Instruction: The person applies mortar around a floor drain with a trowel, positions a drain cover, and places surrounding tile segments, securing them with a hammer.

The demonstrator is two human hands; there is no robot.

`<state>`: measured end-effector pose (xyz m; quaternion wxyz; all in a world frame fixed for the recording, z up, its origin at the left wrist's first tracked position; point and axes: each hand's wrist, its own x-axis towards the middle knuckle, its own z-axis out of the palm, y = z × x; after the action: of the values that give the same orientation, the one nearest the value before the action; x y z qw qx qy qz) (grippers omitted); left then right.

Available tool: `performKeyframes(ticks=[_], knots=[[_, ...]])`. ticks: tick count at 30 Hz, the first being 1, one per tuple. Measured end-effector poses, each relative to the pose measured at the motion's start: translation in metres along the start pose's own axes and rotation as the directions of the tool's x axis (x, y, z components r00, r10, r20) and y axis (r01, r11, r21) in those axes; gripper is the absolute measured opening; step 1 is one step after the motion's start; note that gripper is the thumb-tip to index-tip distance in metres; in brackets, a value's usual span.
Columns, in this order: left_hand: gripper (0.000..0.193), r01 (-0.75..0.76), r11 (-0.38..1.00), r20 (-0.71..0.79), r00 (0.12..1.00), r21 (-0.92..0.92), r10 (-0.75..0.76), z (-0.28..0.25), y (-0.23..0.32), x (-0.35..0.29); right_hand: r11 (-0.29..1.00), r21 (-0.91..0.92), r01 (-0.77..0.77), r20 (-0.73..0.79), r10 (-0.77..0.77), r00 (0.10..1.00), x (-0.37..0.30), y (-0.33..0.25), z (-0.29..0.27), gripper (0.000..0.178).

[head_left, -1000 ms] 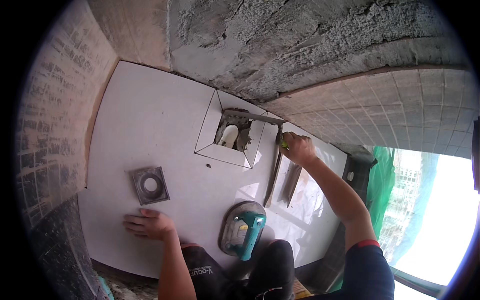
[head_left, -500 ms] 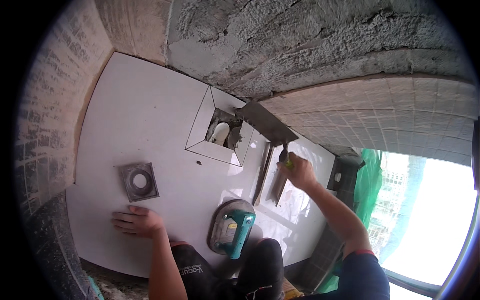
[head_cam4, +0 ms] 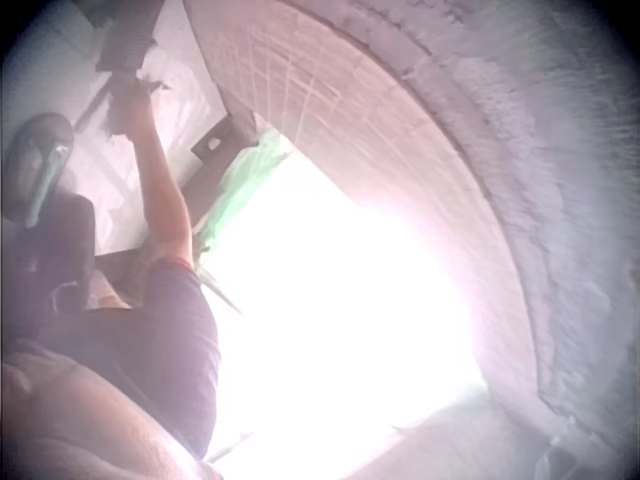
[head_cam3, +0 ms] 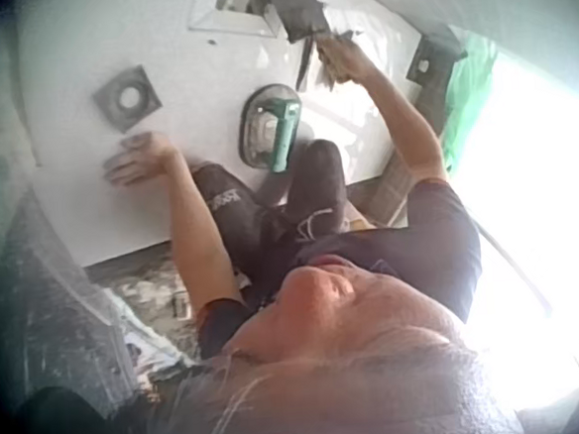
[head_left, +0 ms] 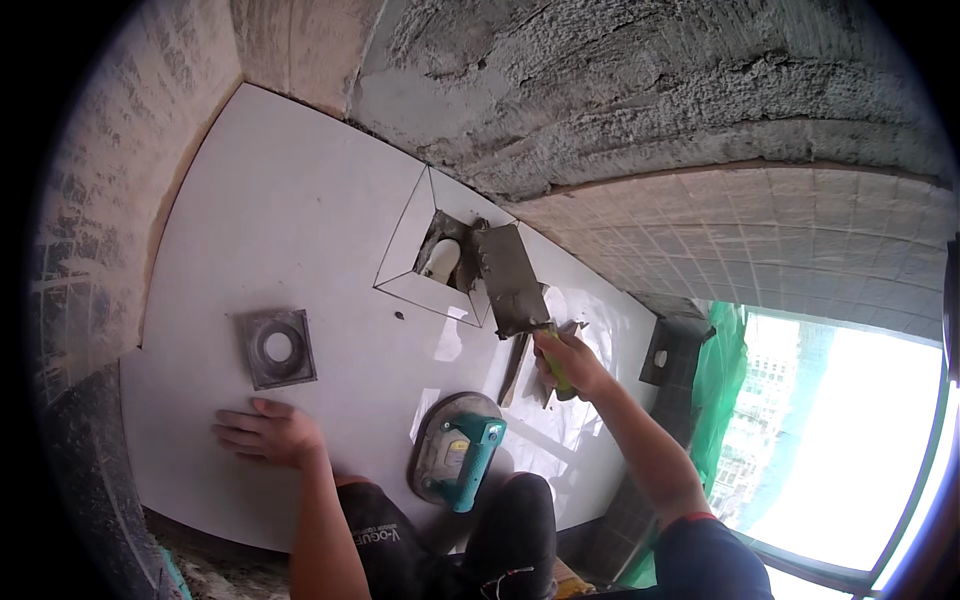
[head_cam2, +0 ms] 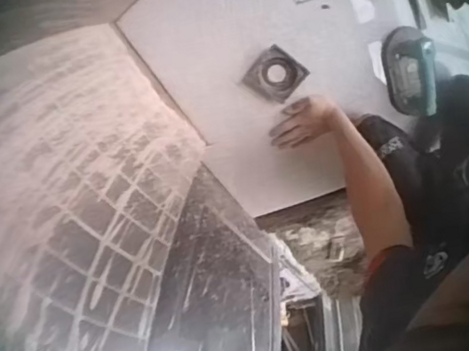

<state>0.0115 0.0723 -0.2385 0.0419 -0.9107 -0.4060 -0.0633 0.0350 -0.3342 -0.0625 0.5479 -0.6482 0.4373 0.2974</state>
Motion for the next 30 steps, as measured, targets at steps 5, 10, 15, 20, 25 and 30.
performKeyframes(ticks=[5, 10, 15, 20, 25, 30], knots=[[0.074, -0.007, 0.999, -0.011, 1.0, -0.036, 0.007, -0.002, 0.005, 0.001, 0.988, -0.155, 0.02, -0.061, -0.03, 0.998, 0.012, 0.014, 0.002, 0.041], [0.074, -0.011, 0.999, -0.07, 0.998, -0.045, 0.008, 0.007, 0.002, 0.001, 0.911, -0.413, 0.008, -0.14, -0.073, 0.987, -0.004, 0.019, 0.001, 0.043], [0.074, -0.011, 1.0, -0.072, 0.997, -0.027, 0.009, 0.003, 0.003, 0.001, 0.873, -0.477, 0.103, -0.279, -0.261, 0.924, -0.032, 0.027, 0.019, 0.042], [0.073, -0.022, 1.0, -0.079, 0.997, -0.016, 0.02, 0.001, 0.006, 0.0, 0.807, -0.554, 0.203, -0.23, -0.383, 0.894, -0.021, 0.02, 0.052, 0.047], [0.073, -0.013, 1.0, -0.048, 0.999, 0.02, 0.014, 0.001, 0.004, 0.001, 0.865, -0.465, 0.189, -0.252, -0.334, 0.908, 0.018, 0.016, 0.075, 0.049], [0.073, -0.036, 0.999, -0.058, 0.998, -0.022, 0.035, 0.001, 0.006, 0.0, 0.718, -0.667, 0.2, -0.392, -0.566, 0.725, 0.021, 0.043, 0.072, 0.043]])
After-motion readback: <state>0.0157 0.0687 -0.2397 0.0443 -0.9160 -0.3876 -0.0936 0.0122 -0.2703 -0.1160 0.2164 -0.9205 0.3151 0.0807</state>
